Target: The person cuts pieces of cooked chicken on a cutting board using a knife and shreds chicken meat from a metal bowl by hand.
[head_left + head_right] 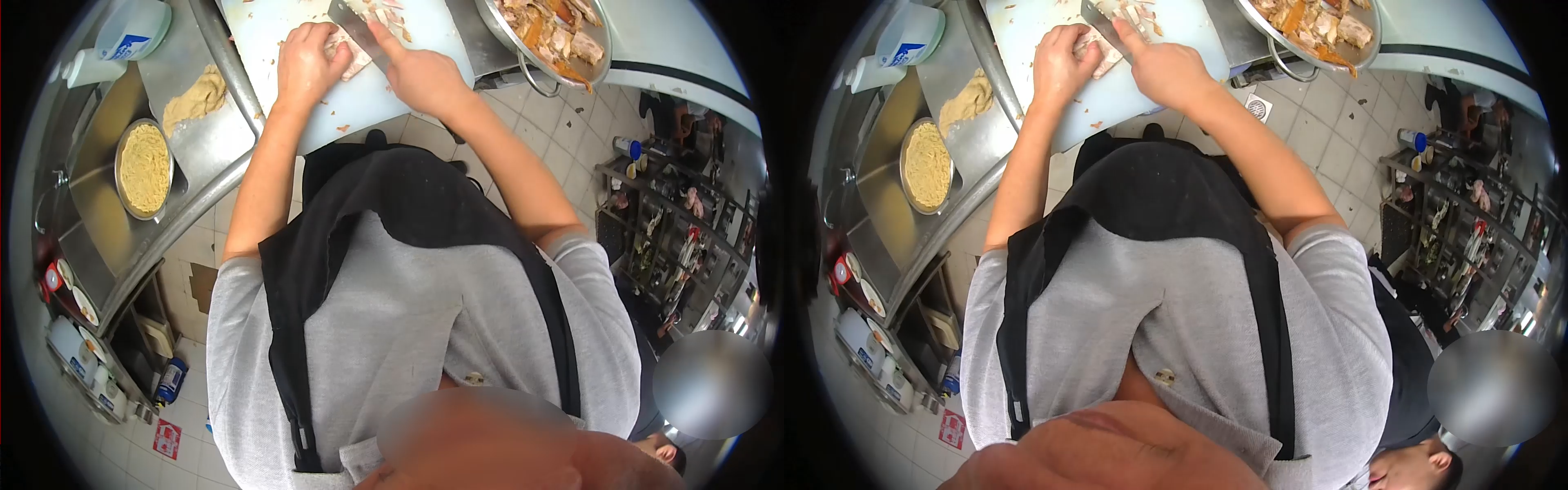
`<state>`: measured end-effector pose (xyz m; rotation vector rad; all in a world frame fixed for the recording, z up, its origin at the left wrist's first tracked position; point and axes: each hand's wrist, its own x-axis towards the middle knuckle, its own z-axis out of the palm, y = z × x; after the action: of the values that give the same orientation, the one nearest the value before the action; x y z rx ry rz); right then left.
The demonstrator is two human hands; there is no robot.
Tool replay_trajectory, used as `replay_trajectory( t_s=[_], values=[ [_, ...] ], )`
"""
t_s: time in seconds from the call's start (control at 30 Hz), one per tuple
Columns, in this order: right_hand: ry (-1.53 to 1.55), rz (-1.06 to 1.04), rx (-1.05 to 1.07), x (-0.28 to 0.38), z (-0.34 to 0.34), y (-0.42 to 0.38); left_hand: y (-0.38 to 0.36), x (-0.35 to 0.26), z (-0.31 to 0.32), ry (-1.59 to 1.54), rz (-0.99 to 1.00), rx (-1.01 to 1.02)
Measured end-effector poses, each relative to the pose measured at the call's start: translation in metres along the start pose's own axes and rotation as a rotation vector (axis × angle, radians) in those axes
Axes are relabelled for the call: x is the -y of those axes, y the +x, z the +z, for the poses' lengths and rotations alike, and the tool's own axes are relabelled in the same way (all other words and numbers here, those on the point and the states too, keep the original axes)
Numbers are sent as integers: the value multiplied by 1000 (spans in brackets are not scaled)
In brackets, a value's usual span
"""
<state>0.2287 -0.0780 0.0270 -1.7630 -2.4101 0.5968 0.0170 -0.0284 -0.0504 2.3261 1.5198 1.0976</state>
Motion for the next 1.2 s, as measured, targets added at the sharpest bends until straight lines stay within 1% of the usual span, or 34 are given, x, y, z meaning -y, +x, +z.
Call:
replay_trajectory(
  t_s=[0.03, 0.1, 0.23, 0.3, 0.33, 0.4, 0.53, 0.63, 0.73, 0.83, 0.9, 0.93, 1.0, 1.2],
  values=[
    [4, 7, -7, 0, -2, -4, -2, -2, -1, -1, 9, 4],
    [-17, 75, -14, -1, -10, -2, -3, -1, -5, -37, -73, -23],
    [-68, 16, -57, 4, -27, -16, -10, -3, -13, 64, -66, -6],
    [-120, 25, 143, 18, -40, -18, -9, -3, -13, 65, -54, 11],
    [-121, 21, 144, 18, -36, -18, -9, -2, -14, 68, -56, 8],
    [-127, -9, 77, 15, -23, -19, -9, -2, -12, 77, -63, 21],
    [-107, 2, 112, 16, -11, -17, -9, -1, -11, 80, -53, -1],
    [-78, 1, 75, 12, 7, -6, -11, -3, -13, 87, -63, 23],
    [-1, -21, 1, 1, 2, -5, -11, -5, -15, 76, -72, 42],
    [31, 40, -17, -2, -7, -10, -19, -4, -26, 3, -106, 28],
    [8, 66, 8, -1, -18, -15, -22, -5, -32, 5, -11, 86],
    [7, 69, 11, 1, -21, -19, -21, -6, -32, 2, -12, 88],
    [-34, 3, 33, 7, -25, -25, -21, -8, -33, 15, -26, 105],
    [-55, -49, 50, 12, -13, -28, -21, -9, -32, 27, -43, 111]
  ],
)
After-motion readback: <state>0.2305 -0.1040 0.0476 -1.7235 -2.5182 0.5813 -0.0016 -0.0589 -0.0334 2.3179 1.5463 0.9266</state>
